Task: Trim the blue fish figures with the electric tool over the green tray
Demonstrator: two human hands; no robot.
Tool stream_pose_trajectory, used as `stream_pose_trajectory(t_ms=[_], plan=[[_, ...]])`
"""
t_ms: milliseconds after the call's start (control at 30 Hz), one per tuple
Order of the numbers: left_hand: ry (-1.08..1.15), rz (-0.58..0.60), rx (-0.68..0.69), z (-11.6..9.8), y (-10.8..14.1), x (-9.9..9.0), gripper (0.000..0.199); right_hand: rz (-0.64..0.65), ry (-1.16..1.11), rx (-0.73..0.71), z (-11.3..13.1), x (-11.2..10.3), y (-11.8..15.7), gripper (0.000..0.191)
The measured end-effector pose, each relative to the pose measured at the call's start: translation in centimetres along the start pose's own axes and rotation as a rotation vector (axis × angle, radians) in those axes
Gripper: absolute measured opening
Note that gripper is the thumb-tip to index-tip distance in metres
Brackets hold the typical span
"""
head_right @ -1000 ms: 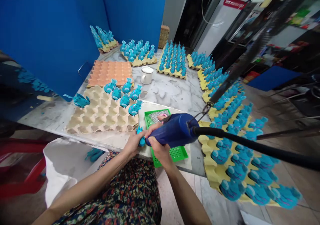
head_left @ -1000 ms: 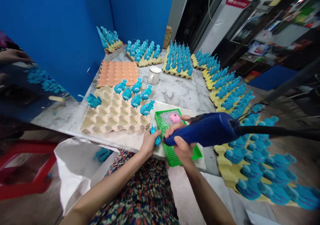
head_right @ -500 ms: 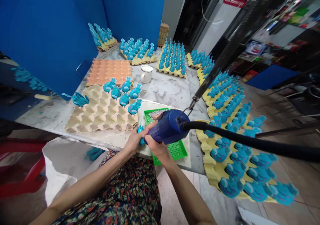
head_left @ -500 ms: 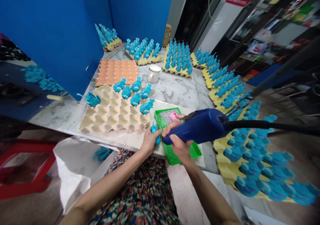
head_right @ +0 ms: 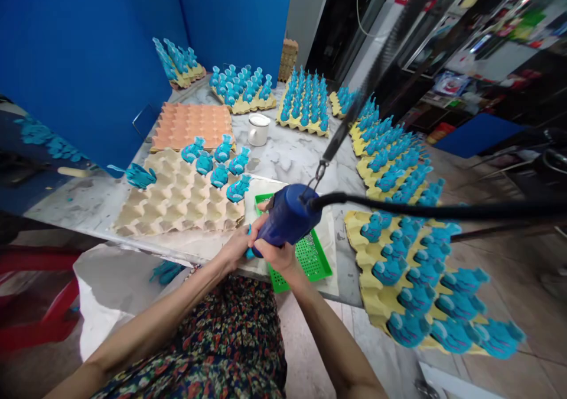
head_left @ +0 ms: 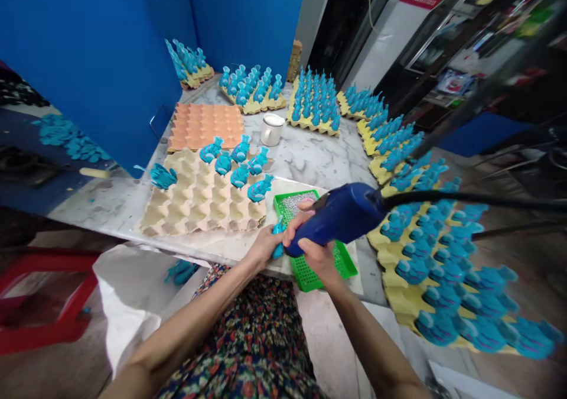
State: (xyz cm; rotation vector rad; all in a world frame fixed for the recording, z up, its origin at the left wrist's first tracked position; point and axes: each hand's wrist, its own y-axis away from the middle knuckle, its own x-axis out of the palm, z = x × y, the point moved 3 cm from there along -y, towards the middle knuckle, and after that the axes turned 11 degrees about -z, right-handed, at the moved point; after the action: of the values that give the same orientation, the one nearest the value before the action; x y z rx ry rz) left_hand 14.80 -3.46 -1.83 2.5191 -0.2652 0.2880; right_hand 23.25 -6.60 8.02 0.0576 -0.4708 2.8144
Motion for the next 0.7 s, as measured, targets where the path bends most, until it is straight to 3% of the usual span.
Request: stream_pose_trajectory(t_ms=[100,167,267,367,533,700], plan=[[-0.144,0.112,-0.071,-0.1,-0.1,-0.7,0.030,0.191,-0.191,0.067,1.1,0.6,-1.1,0.017],[-0.192,0.116,-0.051,-0.3,0.0,-1.3,0.033,0.211,-0.271,0.075,1.4,0.5,-2.1,0.025],[-0.094,0.077,0.030,-0.6,0.4,-1.8,0.036,-0.046,-0.229,-0.045,0.9,-0.7,-3.6,0.029],[0.030,0.030,0.003,-0.2,0.7,-1.8,0.038,-0.267,-0.110,-0.110,-1.1,-1.8,-4.5,0.027],[0.082,0.015,-0.036,0.1,0.6,-1.8,0.038,-0.315,-0.039,-0.077,-4.4,-1.9,-5.1,0.021],[0.076,0.003,-0.064,0.0,0.3,-1.9,0.038,-0.345,-0.079,-0.081,-5.3,-1.7,-5.2,0.029]])
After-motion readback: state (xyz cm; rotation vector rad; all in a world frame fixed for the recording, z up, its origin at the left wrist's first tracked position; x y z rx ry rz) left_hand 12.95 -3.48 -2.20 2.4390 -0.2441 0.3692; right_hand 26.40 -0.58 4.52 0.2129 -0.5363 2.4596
